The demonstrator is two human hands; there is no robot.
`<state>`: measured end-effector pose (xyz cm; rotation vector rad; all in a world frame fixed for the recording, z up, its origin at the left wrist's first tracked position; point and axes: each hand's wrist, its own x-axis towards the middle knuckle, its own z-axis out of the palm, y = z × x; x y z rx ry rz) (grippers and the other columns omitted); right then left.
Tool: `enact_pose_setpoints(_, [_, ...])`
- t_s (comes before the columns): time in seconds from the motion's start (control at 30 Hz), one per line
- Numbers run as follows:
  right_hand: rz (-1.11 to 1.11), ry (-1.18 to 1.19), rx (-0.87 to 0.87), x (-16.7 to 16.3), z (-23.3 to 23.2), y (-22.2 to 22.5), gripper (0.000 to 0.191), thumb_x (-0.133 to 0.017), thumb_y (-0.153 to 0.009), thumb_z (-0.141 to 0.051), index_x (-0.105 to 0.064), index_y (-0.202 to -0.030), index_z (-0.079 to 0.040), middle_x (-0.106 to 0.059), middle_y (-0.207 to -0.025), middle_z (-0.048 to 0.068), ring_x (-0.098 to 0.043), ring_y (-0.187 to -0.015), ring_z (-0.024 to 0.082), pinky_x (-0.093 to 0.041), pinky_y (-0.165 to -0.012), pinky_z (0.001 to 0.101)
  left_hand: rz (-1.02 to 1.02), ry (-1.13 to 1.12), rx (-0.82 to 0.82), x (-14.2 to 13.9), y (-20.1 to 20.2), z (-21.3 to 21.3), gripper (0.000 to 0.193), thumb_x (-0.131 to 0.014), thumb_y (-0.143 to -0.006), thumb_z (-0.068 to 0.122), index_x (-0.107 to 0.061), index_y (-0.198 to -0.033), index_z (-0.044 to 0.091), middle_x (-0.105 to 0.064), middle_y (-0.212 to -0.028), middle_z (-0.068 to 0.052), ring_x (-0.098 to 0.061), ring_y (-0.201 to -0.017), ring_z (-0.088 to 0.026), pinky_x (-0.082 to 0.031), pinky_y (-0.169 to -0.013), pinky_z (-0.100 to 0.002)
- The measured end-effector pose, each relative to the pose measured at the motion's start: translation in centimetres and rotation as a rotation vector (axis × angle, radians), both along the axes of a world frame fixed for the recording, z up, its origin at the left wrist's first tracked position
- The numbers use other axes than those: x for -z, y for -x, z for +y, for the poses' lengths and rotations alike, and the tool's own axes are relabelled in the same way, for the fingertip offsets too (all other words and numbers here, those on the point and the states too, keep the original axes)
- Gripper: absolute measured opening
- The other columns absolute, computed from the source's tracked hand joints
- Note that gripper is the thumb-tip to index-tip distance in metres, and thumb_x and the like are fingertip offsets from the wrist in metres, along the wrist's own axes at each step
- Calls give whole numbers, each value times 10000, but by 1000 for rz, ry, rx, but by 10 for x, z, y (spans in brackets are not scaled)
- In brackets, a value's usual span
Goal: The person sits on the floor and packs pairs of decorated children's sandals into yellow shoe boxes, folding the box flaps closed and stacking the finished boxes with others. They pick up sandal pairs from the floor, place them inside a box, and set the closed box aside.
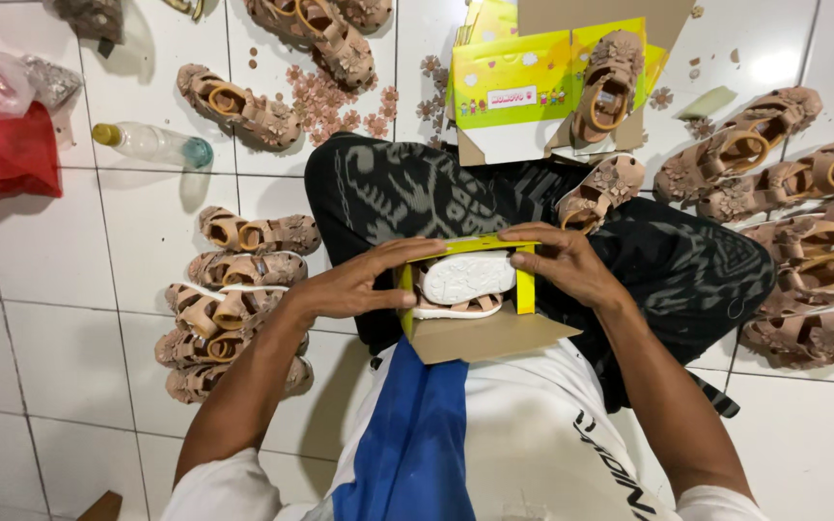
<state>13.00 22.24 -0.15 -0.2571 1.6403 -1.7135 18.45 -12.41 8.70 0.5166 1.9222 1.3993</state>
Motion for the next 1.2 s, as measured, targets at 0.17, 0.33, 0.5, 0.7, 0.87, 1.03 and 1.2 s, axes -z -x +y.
enact_pose_setpoints(0.17, [219, -59, 89, 13, -5, -13, 299, -718, -911, -12, -748, -1208, -34, -723, -1248, 117, -670, -1145, 181, -531, -999, 287, 176, 230, -72, -1, -13, 23, 555, -585, -998, 249, -504, -1546, 205, -480, -1591, -89, -452, -1463, -303, -327, -1259, -451])
enact_pose_setpoints(0.33, [484, -103, 236, 8, -8, -11, 241, -728, -910, 12, -755, -1148, -19, -755, -1142, 108, -710, -1047, 182, -569, -919, 294, 218, 83, -164, -6, -8, 30, 517, -596, -991, 129, -531, -1504, 131, -484, -1581, -145, -437, -1468, -339, -283, -1231, -478])
enact_pose_setpoints(0.5, [572, -234, 312, 4, -1, 82, 212, -704, -963, -44, -757, -1167, -23, -761, -1088, 91, -701, -982, 138, -573, -849, 270, 492, 22, -220, 21, 75, 34, 516, -635, -1012, 153, -507, -1512, 150, -523, -1569, -119, -430, -1504, -328, -308, -1274, -446])
enact_pose_setpoints(0.7, [494, -251, 414, 11, -13, 177, 194, -728, -997, -123, -771, -1155, -19, -733, -908, 49, -628, -790, 102, -510, -683, 247, 190, -78, -252, 73, 201, 32, 697, -638, -920, 16, -425, -1563, 177, -497, -1578, -107, -434, -1486, -303, -313, -1232, -425])
enact_pose_setpoints(0.87, [356, -368, 342, 1, 9, 187, 286, -729, -977, -156, -735, -1248, -61, -734, -925, 71, -639, -745, 131, -543, -647, 266, 326, -23, -243, 121, 214, 54, 663, -642, -905, -23, -522, -1512, 212, -558, -1552, -101, -505, -1460, -274, -374, -1249, -400])
enact_pose_setpoints(1.03, [91, -569, 193, 1, 26, 178, 597, -740, -883, -246, -577, -1441, -112, -737, -906, 156, -699, -712, 225, -601, -605, 344, 404, -32, -268, 132, 202, 47, 630, -668, -909, -29, -542, -1492, 174, -578, -1516, -117, -517, -1425, -312, -359, -1224, -424])
enact_pose_setpoints(1.2, [413, -566, 217, 9, 15, 176, 556, -767, -910, -314, -623, -1373, -43, -695, -1217, 146, -694, -947, 234, -602, -790, 370, 481, -8, -318, 125, 199, 54, 604, -647, -879, -15, -598, -1453, 166, -645, -1457, -116, -592, -1369, -299, -419, -1201, -407])
